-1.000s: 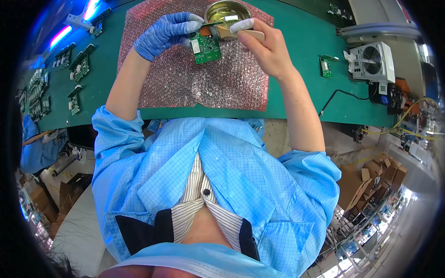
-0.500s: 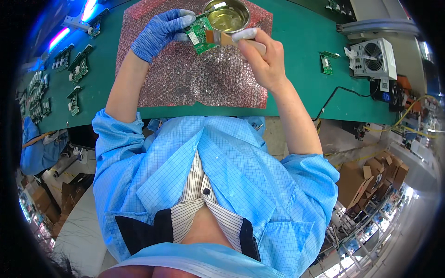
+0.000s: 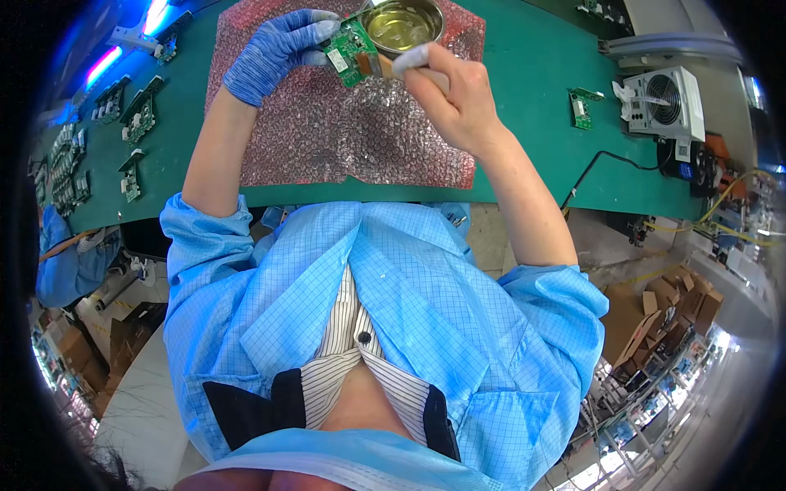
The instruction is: Applying a liquid coating to printed circuit boards using a brush at an electronics workstation.
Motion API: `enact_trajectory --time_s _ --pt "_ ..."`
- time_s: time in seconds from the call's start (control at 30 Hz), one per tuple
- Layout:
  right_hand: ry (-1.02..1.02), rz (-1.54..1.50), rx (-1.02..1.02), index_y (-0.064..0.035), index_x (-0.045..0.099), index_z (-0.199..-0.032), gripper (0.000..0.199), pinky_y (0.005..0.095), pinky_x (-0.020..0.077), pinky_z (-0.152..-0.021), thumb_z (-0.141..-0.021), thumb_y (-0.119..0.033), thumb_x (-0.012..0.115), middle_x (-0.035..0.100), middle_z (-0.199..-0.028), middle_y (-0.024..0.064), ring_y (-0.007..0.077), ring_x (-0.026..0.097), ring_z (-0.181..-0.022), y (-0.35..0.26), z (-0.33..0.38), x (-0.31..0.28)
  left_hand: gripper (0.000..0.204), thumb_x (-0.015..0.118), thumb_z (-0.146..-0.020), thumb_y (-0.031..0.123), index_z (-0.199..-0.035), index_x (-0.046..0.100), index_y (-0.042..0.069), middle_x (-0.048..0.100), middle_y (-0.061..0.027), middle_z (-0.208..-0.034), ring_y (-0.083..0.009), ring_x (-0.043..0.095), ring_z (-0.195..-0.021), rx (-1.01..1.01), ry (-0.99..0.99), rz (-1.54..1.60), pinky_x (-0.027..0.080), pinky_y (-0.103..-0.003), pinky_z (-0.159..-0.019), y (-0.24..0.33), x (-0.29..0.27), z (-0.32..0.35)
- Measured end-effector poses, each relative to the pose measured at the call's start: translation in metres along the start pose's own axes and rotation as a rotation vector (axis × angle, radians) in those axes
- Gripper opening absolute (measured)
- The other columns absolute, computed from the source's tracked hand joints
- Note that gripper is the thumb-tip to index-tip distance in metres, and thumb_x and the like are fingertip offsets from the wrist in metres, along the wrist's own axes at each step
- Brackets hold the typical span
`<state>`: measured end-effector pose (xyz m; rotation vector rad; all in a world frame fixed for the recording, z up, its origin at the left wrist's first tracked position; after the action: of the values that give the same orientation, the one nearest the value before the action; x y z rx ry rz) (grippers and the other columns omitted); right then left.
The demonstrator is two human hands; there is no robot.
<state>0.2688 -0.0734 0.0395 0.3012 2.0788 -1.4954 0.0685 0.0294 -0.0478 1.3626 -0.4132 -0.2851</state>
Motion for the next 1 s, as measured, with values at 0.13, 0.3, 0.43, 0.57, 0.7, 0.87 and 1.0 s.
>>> enact_trajectory --time_s 0.13,0.3,0.43,0.57,0.7,0.87,1.0 --pt "0.037 0.027 -0.024 -0.0045 0.06 -0.09 0.012 0.0285 0.0455 -0.054 -0.083 -0.013 0.055 0.06 -0.066 0.0072 0.0154 0.059 -0.057 0.005 -0.006 0.005 0.035 0.067 -0.079 0.026 -0.106 0.061 0.005 0.065 -0.0049 -0.091 -0.0105 0.062 -0.076 -0.016 -0.008 -0.073 0.052 -0.02 -0.063 -0.001 0.002 -0.002" --pt "-0.07 -0.025 0.034 -0.0022 0.06 -0.094 0.016 0.0223 0.0405 -0.052 -0.084 -0.011 0.053 0.055 -0.064 0.0006 0.0055 0.051 -0.058 0.017 0.002 0.002 0.034 0.067 -0.078 0.026 -0.106 0.061 0.006 0.064 -0.0039 -0.09 -0.0099 0.062 -0.078 0.0 0.007 -0.042 0.052 -0.02 -0.063 -0.001 -0.005 0.007" --pt "0.11 -0.256 0.102 -0.0022 0.061 -0.094 0.018 0.0222 0.042 -0.052 -0.083 -0.015 0.056 0.054 -0.063 0.0 0.0059 0.052 -0.059 0.026 0.0 -0.015 0.034 0.068 -0.078 0.025 -0.105 0.061 0.006 0.064 -0.0033 -0.091 -0.0103 0.062 -0.079 -0.008 -0.022 -0.049 0.053 -0.02 -0.064 0.001 -0.001 0.007" --pt "0.1 -0.395 0.178 -0.0019 0.061 -0.092 0.018 0.0207 0.0411 -0.051 -0.082 -0.015 0.054 0.053 -0.064 -0.0005 0.0053 0.05 -0.057 0.034 -0.003 -0.013 0.034 0.067 -0.078 0.024 -0.106 0.06 0.006 0.064 -0.0032 -0.092 -0.0113 0.063 -0.081 0.026 -0.066 0.018 0.054 -0.021 -0.066 0.007 0.002 0.006" --pt "0.024 -0.412 0.256 -0.0012 0.06 -0.091 0.018 0.0213 0.0413 -0.05 -0.082 -0.016 0.054 0.053 -0.064 -0.0001 0.0056 0.05 -0.057 0.037 0.007 -0.006 0.035 0.067 -0.079 0.023 -0.108 0.059 0.006 0.063 -0.0045 -0.095 -0.0128 0.063 -0.083 0.05 -0.029 0.075 0.055 -0.023 -0.068 0.005 -0.002 0.009" --pt "0.08 -0.376 0.257 -0.0017 0.061 -0.091 0.018 0.0213 0.041 -0.049 -0.082 -0.015 0.054 0.053 -0.062 0.0004 0.0058 0.05 -0.055 0.039 0.011 -0.001 0.031 0.065 -0.08 0.018 -0.107 0.057 0.004 0.062 -0.007 -0.097 -0.015 0.062 -0.086 0.033 0.034 0.176 0.056 -0.024 -0.069 -0.002 -0.005 0.004" --pt "0.191 -0.427 0.237 -0.0014 0.06 -0.091 0.016 0.0212 0.0407 -0.048 -0.082 -0.014 0.053 0.054 -0.061 0.0008 0.0059 0.051 -0.053 0.038 0.009 0.0 0.03 0.064 -0.081 0.014 -0.107 0.056 0.002 0.061 -0.0087 -0.098 -0.0166 0.062 -0.088 0.052 0.102 0.252 0.057 -0.025 -0.069 -0.004 -0.005 0.002"
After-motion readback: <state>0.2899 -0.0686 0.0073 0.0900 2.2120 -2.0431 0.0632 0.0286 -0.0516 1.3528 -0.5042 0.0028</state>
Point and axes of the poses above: each hand's wrist, its own z-axis away from the middle knuckle, its own x-axis out of the palm, y = z × x, the point moved 5 cm from there along -z, towards the middle knuckle
